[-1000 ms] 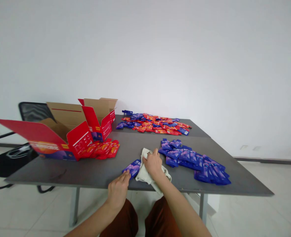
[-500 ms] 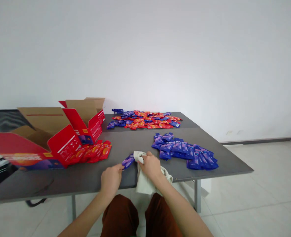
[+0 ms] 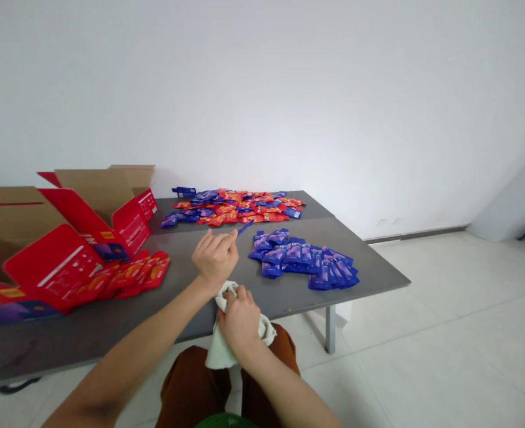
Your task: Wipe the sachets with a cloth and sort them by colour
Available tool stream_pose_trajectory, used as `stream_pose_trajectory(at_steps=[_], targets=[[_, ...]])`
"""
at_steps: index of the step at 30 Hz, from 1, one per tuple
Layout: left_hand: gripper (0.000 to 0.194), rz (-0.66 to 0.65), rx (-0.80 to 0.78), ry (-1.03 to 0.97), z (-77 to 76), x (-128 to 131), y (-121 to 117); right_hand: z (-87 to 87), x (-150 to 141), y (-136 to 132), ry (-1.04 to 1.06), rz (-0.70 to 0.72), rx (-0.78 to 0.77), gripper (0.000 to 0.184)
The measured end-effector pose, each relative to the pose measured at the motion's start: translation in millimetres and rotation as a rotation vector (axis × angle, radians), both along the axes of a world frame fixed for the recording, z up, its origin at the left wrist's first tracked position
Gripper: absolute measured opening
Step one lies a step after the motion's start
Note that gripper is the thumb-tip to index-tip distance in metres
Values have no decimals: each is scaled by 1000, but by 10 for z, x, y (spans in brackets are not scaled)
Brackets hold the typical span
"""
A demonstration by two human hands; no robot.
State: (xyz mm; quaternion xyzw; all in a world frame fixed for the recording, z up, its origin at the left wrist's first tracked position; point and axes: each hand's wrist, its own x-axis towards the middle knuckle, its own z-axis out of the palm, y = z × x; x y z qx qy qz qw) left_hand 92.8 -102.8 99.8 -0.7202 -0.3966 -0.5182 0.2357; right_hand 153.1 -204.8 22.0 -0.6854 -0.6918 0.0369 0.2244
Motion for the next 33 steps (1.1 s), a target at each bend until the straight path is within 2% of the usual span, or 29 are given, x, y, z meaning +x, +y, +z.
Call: stream_pose_trajectory(at_steps=[4,7,10,13,16,18,20,22,25,27,30,33], targets=[[25,-107,43,85,-31,614,214,4,29,24,10,-3,-24,26],[28,-240,0,263,-133,1007,320,-10,46,29,14,2,-40,29],[29,-462,-110,598,-290,1202,381,-19,66,31,25,10,-49,29],[25,-624,-256,838,-377,1180,420,-7,79,32,40,16,-38,30],[27,-632,-363,750,-337,1017,493,13,78,34,34,8,-50,30],[30,-557,-384,641,-277,865,600,16,76,34,19,14,-63,29],[32,-419,-424,569,-230,682,772,12,79,36,13,25,-66,28],[32,-274,-533,594,-209,460,1015,14,94,45,16,48,-63,27],[25,-108,-763,740,-200,35,1470,67,143,91,-2,120,-77,22],[21,12,-873,699,-188,-292,1786,130,187,148,-41,142,-110,19],[27,198,-973,326,-172,-731,2192,206,236,252,-79,100,-148,19],[43,282,-1063,-54,-214,-954,2479,199,247,333,-65,66,-158,19]])
